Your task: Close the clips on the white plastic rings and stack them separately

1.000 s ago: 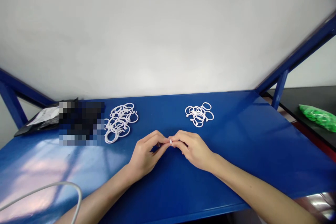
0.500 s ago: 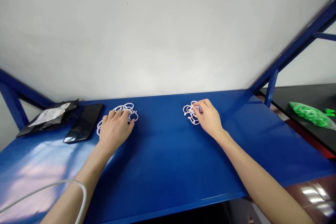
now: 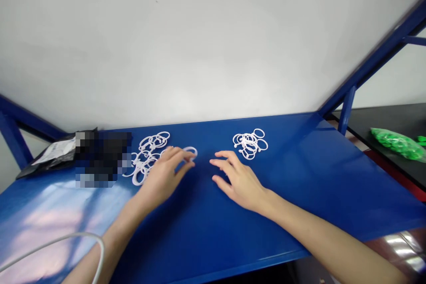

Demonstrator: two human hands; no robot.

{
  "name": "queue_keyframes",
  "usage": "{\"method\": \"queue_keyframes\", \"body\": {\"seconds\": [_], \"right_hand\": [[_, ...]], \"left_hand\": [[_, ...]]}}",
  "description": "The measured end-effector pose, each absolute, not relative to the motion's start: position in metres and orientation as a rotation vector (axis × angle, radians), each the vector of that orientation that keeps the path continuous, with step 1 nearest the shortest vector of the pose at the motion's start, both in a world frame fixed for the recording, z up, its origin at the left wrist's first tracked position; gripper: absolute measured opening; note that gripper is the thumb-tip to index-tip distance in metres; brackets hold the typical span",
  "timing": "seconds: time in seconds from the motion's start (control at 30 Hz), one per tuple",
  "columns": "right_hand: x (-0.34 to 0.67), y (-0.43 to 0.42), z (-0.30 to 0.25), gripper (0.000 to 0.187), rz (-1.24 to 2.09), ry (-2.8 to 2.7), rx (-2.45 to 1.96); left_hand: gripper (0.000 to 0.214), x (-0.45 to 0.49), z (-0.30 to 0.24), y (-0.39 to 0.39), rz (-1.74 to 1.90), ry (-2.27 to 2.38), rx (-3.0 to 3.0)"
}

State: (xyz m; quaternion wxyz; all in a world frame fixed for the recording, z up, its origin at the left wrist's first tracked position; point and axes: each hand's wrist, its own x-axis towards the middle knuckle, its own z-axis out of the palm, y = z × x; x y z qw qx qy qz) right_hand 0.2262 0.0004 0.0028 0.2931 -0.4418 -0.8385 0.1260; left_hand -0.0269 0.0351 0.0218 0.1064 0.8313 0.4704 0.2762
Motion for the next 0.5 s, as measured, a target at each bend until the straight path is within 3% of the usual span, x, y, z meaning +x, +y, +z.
{"method": "queue_keyframes", "body": {"seconds": [0.13, 0.33, 0.5], "right_hand": [[0.223, -0.005, 0.003, 0.019, 0.570, -2.169, -1.026], [0.227, 0.001, 0.004, 0.006, 0.916, -2.062, -1.029], [0.223, 0.001, 0.006, 0.011, 1.014, -1.905, -1.088]], "left_hand": [[0.014, 0.004, 0.021, 0.010, 0.688, 1.119, 1.987], [0.023, 0.010, 0.009, 0.006, 0.706, 1.122, 1.700], [0.026, 0.009, 0.009, 0.007, 0.742, 1.101, 1.629]]}}
